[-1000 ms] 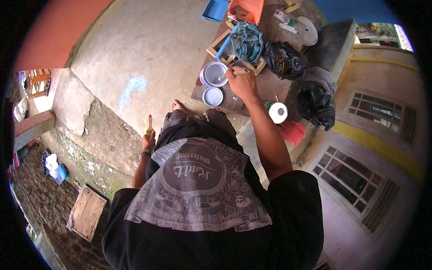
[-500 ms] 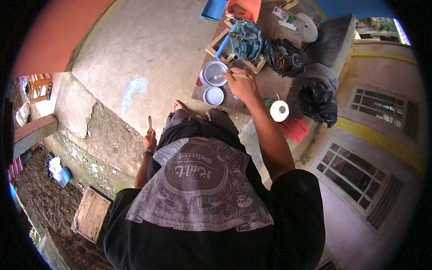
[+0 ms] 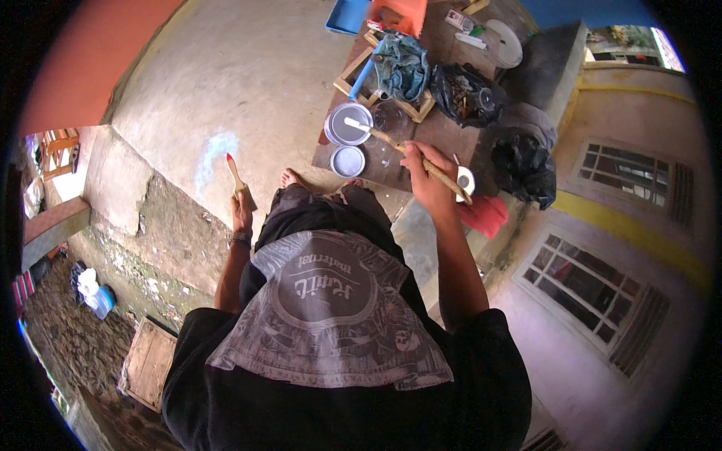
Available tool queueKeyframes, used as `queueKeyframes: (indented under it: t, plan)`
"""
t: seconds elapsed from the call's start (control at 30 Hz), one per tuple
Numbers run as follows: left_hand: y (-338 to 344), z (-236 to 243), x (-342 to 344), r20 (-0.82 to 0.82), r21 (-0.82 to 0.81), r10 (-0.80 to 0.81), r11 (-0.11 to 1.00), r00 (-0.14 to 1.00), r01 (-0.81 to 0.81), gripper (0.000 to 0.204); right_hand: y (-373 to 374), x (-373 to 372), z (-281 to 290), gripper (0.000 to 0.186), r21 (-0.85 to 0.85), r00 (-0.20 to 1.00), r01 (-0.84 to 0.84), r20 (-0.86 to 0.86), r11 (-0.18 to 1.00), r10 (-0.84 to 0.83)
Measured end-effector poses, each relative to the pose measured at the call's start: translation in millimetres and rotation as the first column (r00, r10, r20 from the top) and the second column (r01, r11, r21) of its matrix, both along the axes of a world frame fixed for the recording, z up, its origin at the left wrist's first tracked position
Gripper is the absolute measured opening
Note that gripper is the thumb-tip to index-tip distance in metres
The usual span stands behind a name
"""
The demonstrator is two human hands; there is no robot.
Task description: The person opens a paint can, pours some paint into a smaller container, and stirs it with a brush. They then add a green liquid from a can into the paint and continue mixing.
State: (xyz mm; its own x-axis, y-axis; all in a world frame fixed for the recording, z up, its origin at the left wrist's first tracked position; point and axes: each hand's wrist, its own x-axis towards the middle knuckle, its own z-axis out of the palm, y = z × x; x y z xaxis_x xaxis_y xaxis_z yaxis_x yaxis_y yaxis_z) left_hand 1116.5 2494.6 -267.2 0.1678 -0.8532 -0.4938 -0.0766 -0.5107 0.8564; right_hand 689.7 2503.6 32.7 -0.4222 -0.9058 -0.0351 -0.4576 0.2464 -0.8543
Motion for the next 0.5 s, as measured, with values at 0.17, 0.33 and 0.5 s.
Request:
queueKeyframes:
  t: [0.17, 0.33, 0.5]
  plan:
    - [-64, 59, -46, -0.141, -0.092, -0.069, 0.994, 0.988, 0.057, 0.040, 21, -2, -21, 0.024, -0.018, 1.000, 0.025, -0.018, 1.000, -0.025]
    - [-101, 91, -90, -0.274, -0.315, -0.120, 0.949, 0.954, 0.029, 0.035, 31, 5, -25, 0.024, -0.043, 0.990, 0.129, 0.059, 0.991, -0.127]
    - [-117, 120, -120, -0.103, -0.285, -0.234, 0.938, 0.967, 0.196, 0.038, 43, 8, -30, 0.025, -0.056, 0.980, 0.167, 0.120, 0.984, -0.159]
